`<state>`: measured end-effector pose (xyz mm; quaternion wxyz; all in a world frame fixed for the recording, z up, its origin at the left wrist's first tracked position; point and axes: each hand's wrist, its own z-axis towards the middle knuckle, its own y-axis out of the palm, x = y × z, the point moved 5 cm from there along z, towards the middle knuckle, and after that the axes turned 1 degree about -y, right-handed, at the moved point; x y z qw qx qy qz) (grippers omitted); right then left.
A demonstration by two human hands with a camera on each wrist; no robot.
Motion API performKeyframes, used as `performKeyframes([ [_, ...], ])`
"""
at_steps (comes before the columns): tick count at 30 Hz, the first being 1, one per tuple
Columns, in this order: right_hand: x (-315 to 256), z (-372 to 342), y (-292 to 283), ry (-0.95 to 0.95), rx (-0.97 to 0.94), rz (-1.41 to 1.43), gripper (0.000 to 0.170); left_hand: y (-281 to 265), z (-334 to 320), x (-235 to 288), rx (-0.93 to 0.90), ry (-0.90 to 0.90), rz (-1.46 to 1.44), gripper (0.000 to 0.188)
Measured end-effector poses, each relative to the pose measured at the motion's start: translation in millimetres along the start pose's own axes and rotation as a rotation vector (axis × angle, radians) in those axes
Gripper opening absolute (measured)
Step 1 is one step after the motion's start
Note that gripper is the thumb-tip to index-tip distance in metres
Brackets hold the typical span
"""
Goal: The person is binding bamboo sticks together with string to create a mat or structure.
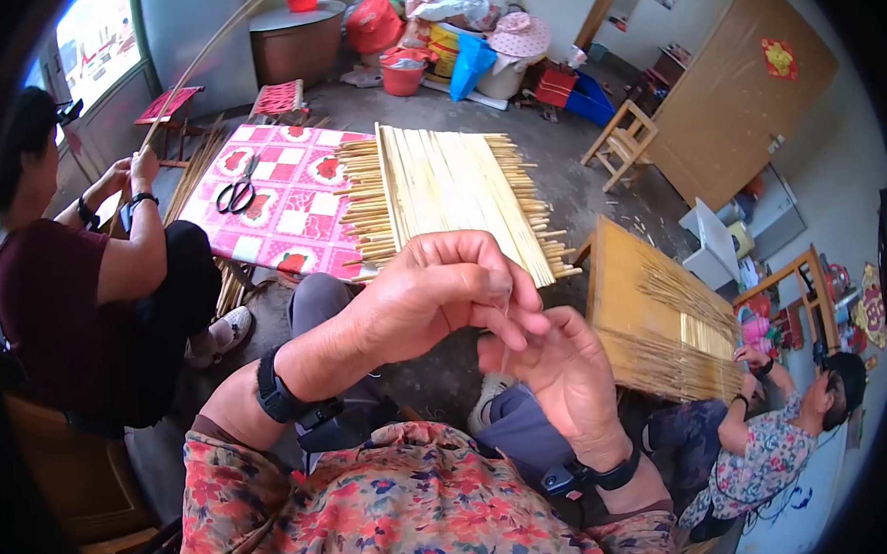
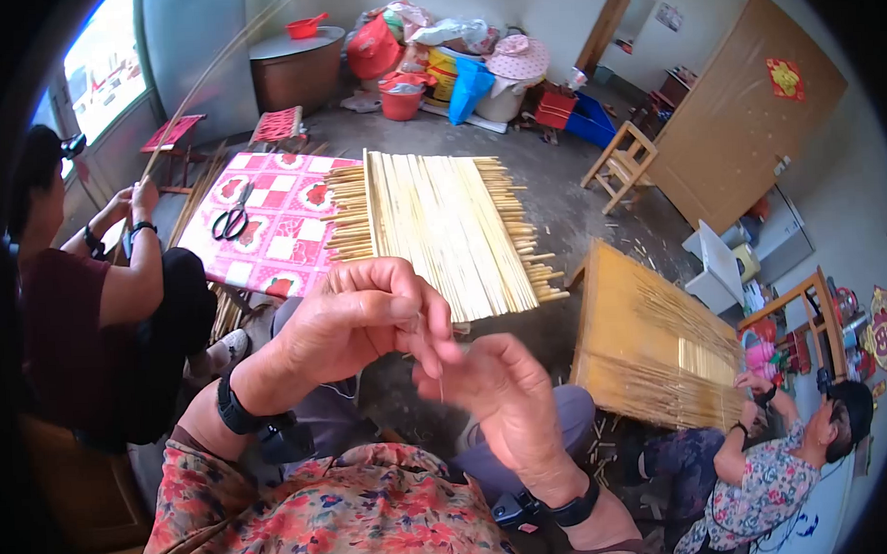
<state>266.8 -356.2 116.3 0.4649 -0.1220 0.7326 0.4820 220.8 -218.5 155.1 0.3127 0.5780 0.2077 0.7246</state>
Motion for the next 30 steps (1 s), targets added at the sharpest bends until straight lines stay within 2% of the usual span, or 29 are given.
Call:
performKeyframes([
  [3, 0, 1, -10, 0.069, -0.084, -0.037, 0.015, -5, -7, 5, 0.026, -0.009, 0.057, 0.013],
  [5, -2, 9, -16, 0.040, -0.063, -0.037, 0.013, -5, -7, 7, 0.002, 0.075, 0.162, 0.010],
  [7, -17, 18, -24, -0.127, 0.087, -0.193, 0.012, -3, -6, 9, -0.023, 0.104, 0.211, 0.008],
  [9, -27, 22, -15, -0.186, 0.067, -0.216, 0.011, 4, -8, 15, -0.027, 0.164, 0.351, 0.008],
  [11, -47, 22, -4, -0.499, 0.089, -0.589, 0.009, 8, -9, 17, -0.029, 0.137, 0.375, 0.006],
  [13, -60, 24, 6, -0.559, 0.087, -0.565, 0.008, 13, -9, 24, -0.012, 0.233, 0.497, 0.005],
  [15, -69, 24, 16, -0.659, -0.006, -0.615, 0.007, 15, -9, 27, -0.016, 0.266, 0.528, 0.006],
  [17, -72, 19, 25, -0.675, -0.042, -0.654, 0.008, 19, -8, 27, -0.022, 0.176, 0.602, 0.007],
  [19, -71, 19, 30, -0.687, -0.078, -0.699, 0.009, 20, -8, 28, -0.027, 0.184, 0.678, 0.007],
  [21, -63, 26, 32, -0.549, -0.102, -0.581, 0.011, 20, -8, 29, -0.029, 0.191, 0.751, 0.007],
  [23, -59, 30, 34, -0.500, -0.078, -0.539, 0.011, 17, -8, 26, -0.019, 0.105, 0.636, 0.006],
  [25, -55, 32, 34, -0.373, -0.053, -0.395, 0.011, 12, -7, 25, -0.066, 0.152, 0.701, 0.006],
  [28, -56, 30, 41, -0.413, -0.157, -0.543, 0.011, 11, -5, 22, -0.054, 0.064, 0.632, 0.005],
  [30, -56, 30, 35, -0.445, -0.133, -0.555, 0.010, 12, -3, 19, -0.061, 0.053, 0.585, 0.006],
])
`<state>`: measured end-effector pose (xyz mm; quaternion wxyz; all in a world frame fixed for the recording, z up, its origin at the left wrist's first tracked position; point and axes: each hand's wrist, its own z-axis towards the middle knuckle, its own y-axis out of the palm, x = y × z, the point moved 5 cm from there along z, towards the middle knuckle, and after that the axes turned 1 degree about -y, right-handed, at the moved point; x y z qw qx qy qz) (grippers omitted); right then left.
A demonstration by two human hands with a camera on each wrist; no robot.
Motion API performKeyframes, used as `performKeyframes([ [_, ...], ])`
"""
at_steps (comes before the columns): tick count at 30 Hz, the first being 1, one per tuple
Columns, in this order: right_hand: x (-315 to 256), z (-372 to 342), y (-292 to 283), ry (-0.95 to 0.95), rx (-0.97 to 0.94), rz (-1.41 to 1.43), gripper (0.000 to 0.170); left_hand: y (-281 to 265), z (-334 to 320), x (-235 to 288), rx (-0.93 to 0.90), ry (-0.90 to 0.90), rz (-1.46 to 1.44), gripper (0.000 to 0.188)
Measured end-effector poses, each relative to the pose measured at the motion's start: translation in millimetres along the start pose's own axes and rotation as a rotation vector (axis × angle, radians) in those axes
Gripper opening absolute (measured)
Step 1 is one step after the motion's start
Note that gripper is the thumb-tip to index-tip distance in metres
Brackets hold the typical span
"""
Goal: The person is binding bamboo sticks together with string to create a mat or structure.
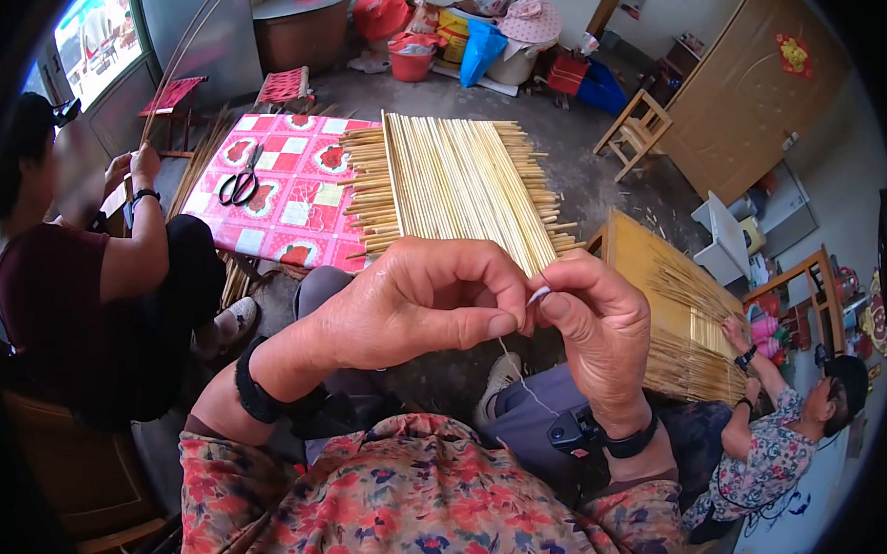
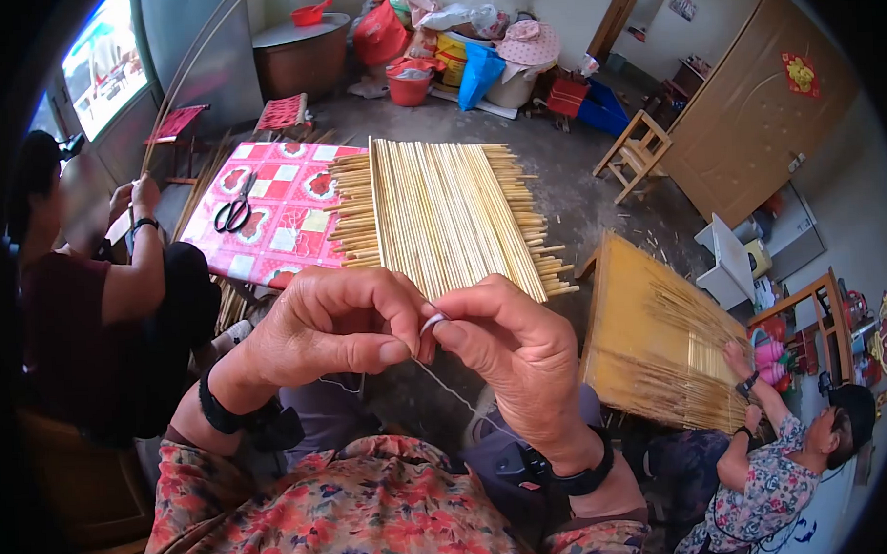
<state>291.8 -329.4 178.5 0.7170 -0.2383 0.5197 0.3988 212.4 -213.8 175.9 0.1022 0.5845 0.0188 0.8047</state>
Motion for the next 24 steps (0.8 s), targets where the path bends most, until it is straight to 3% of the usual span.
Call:
performKeyframes([
  [5, -8, 0, -5, -0.130, 0.063, -0.086, 0.007, 1, 5, -3, 0.078, 0.020, -0.179, 0.011],
  [7, -12, 0, -3, -0.237, 0.063, -0.280, 0.008, -1, 5, 1, 0.165, -0.024, 0.012, 0.014],
  [9, -16, 2, 0, -0.293, 0.049, -0.334, 0.009, -2, 4, 3, 0.188, 0.007, 0.019, 0.014],
  [11, -19, 3, 4, -0.346, 0.033, -0.384, 0.010, -5, 2, 7, 0.186, 0.136, 0.331, 0.012],
  [14, -15, 9, 7, -0.285, 0.045, -0.305, 0.010, -10, 1, 17, 0.192, 0.232, 0.402, 0.009],
  [18, -13, 15, 5, -0.240, 0.052, 0.038, 0.007, -13, -3, 27, 0.205, 0.260, 0.426, 0.007],
  [21, -15, 16, -5, -0.298, 0.084, 0.228, 0.006, -1, -10, 51, 0.004, 0.600, 0.338, 0.006],
  [23, -19, 12, -9, -0.350, 0.100, 0.130, 0.009, 12, -22, 69, -0.123, 0.874, 0.286, 0.010],
  [24, -21, 10, -7, -0.336, 0.110, 0.115, 0.013, 18, -23, 72, -0.127, 0.856, 0.302, 0.010],
])
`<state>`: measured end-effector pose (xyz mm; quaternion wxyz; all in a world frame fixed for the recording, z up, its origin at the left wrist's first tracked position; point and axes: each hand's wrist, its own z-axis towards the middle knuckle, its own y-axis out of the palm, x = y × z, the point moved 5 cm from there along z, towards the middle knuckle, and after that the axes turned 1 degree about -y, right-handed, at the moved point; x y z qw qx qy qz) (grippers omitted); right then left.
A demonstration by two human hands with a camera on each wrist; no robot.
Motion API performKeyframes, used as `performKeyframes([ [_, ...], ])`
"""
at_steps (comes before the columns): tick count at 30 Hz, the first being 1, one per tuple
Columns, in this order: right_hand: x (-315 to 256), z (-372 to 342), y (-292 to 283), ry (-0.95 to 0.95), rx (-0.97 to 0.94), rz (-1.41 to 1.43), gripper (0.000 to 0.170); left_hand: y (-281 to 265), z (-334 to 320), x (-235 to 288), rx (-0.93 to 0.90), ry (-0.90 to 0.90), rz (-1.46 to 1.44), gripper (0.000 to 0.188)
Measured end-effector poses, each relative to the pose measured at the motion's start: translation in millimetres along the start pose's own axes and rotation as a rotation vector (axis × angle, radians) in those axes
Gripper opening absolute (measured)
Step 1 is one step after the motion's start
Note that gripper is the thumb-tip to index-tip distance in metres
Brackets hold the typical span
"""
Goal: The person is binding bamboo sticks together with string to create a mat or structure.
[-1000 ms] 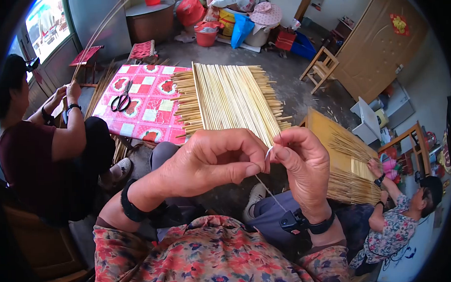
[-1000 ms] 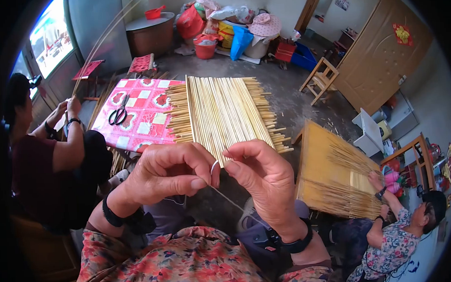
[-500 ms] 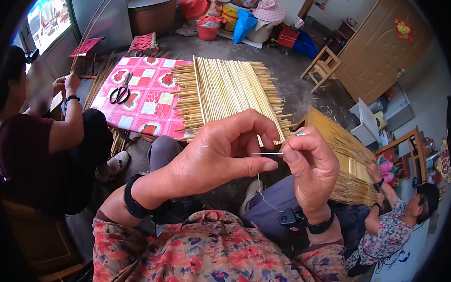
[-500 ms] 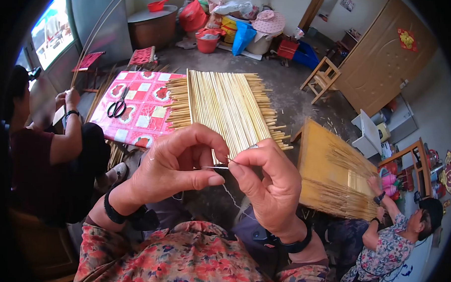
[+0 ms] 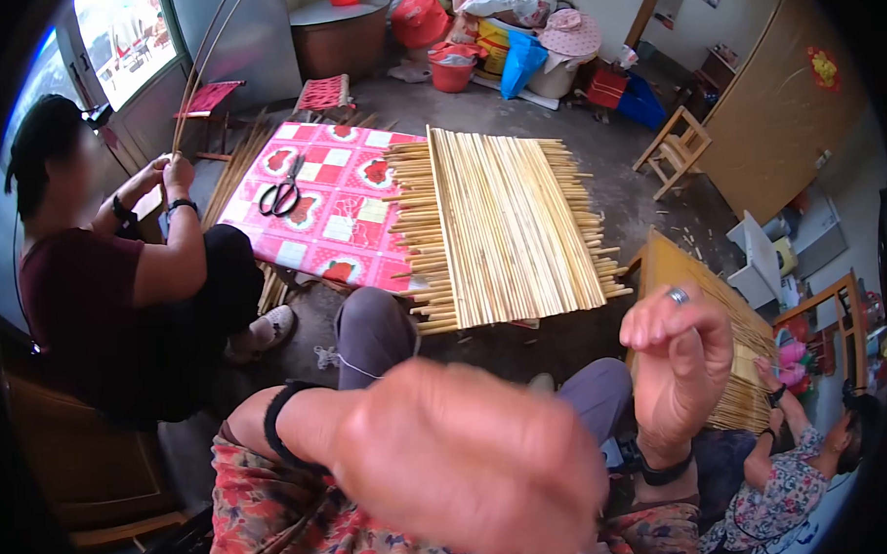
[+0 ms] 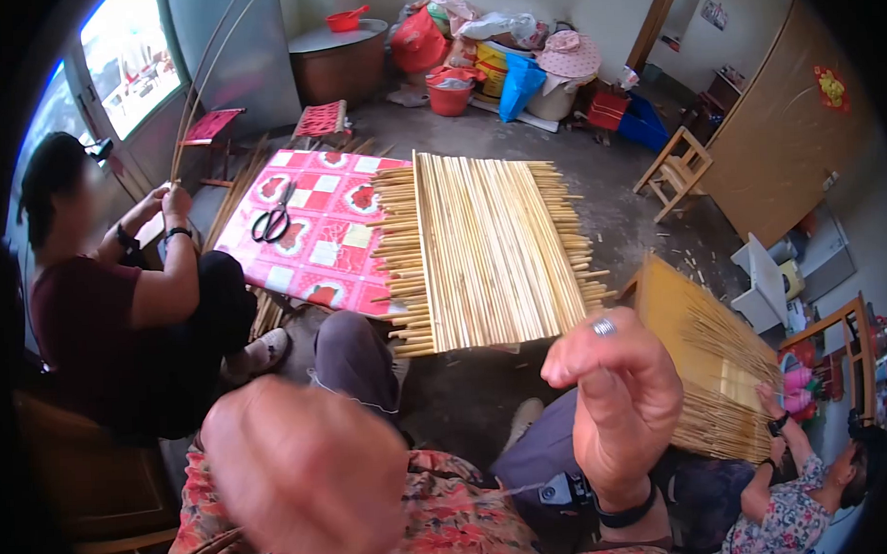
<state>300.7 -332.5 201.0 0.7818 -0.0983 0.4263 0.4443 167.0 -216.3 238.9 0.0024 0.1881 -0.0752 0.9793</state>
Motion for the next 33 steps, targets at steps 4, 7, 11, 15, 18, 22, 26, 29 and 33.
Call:
performKeyframes([
  [4, 1, -9, 11, 0.057, -0.053, 0.001, 0.017, 15, 11, 25, 0.231, 0.191, -0.167, 0.009],
  [7, 4, -10, 11, 0.044, -0.109, -0.012, 0.016, 20, 18, 27, 0.509, 0.178, -0.194, 0.007],
  [11, 5, -9, 6, 0.109, -0.057, -0.053, 0.015, 17, 19, 22, 0.328, 0.253, -0.158, 0.006],
  [15, 3, -7, -1, 0.092, -0.122, -0.199, 0.014, 14, 19, 23, 0.325, 0.317, -0.175, 0.004],
  [18, 5, -6, -3, 0.057, -0.178, -0.328, 0.015, 1, 14, 21, 0.182, 0.159, -0.172, 0.005],
  [22, 23, -8, -10, 0.246, 0.020, -0.199, 0.025, -13, -11, -23, 0.004, -0.251, 0.027, 0.011],
  [26, 35, -5, -10, 0.313, 0.029, -0.260, 0.033, -15, -70, -92, 0.438, -0.836, -0.173, 0.005],
  [29, 43, -4, -12, 0.263, -0.024, -0.445, 0.035, -10, -69, -103, 0.506, -0.840, -0.265, 0.007],
  [33, 40, -1, -12, 0.197, -0.038, -0.508, 0.036, -4, -65, -109, 0.521, -0.862, -0.366, 0.007],
])
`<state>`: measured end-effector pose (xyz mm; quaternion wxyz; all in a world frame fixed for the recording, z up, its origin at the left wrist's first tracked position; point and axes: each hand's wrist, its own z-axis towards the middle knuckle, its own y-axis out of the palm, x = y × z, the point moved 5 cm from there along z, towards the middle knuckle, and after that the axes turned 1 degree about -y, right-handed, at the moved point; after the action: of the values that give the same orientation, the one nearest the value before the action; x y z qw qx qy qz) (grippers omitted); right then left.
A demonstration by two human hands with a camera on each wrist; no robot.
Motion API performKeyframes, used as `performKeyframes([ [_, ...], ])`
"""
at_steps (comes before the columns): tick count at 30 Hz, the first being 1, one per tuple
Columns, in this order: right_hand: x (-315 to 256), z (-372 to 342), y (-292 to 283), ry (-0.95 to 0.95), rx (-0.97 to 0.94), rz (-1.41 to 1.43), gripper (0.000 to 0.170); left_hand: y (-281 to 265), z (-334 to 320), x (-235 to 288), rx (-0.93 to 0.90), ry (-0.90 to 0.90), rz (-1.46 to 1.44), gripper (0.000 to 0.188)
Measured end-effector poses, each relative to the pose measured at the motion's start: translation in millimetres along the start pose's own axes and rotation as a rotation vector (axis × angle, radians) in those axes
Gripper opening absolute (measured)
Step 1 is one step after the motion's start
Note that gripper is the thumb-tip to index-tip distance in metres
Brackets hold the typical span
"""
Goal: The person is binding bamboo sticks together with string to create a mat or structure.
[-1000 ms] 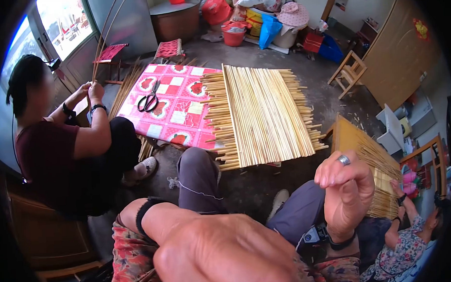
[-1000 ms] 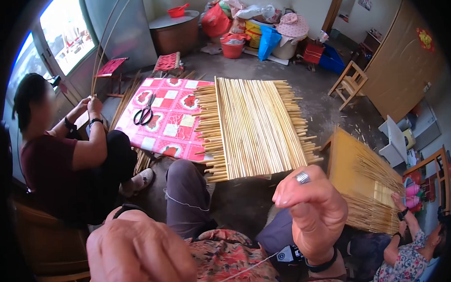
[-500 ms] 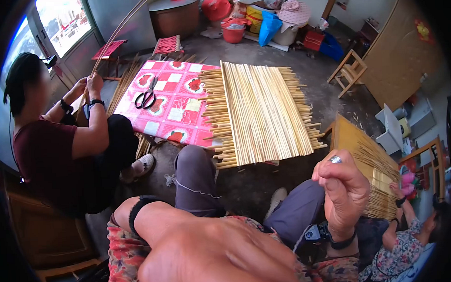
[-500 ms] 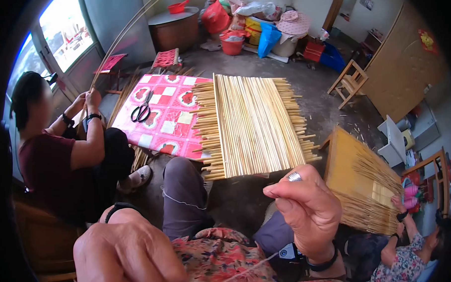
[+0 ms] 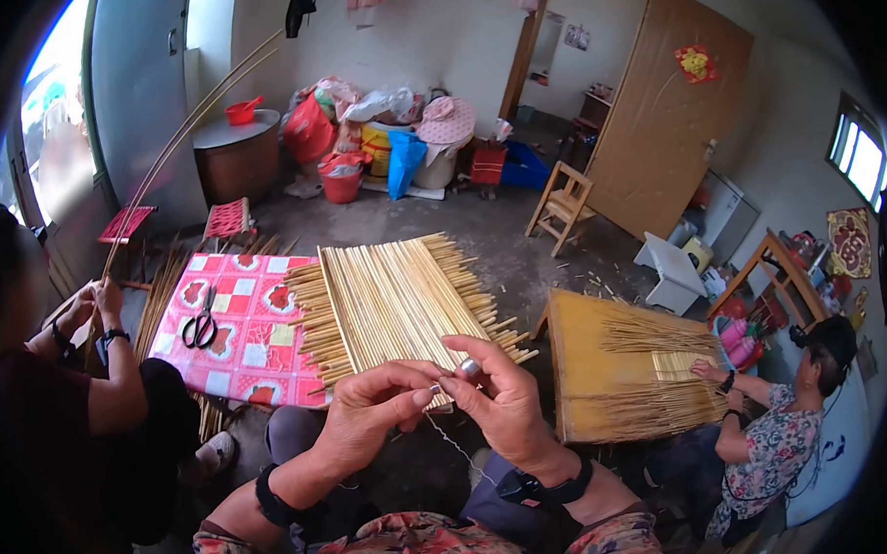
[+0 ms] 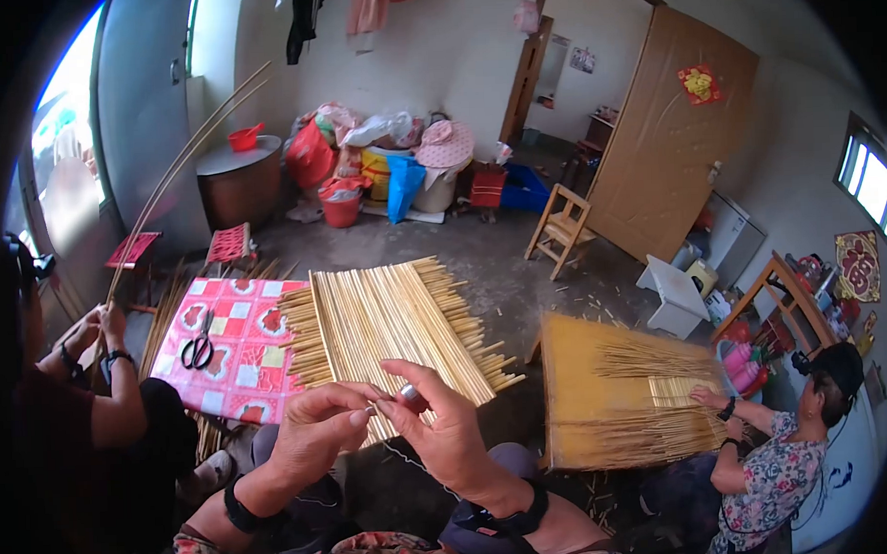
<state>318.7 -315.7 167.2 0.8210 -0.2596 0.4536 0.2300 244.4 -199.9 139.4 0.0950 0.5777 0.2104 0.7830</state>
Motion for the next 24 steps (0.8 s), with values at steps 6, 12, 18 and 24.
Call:
performKeyframes([
  [6, -2, -5, -3, 0.029, -0.003, -0.032, 0.035, 9, 6, -4, 0.038, -0.069, -0.041, 0.013],
  [12, -1, -11, -5, 0.101, -0.058, 0.186, 0.037, 20, 6, -4, 0.048, -0.005, 0.005, 0.010],
  [18, -13, -4, -17, -0.109, -0.180, 0.060, 0.044, 22, 8, -5, 0.015, -0.043, -0.004, 0.007],
  [24, -5, -3, -6, -0.061, -0.183, 0.236, 0.022, 22, 4, -6, -0.002, -0.065, -0.055, 0.008],
])
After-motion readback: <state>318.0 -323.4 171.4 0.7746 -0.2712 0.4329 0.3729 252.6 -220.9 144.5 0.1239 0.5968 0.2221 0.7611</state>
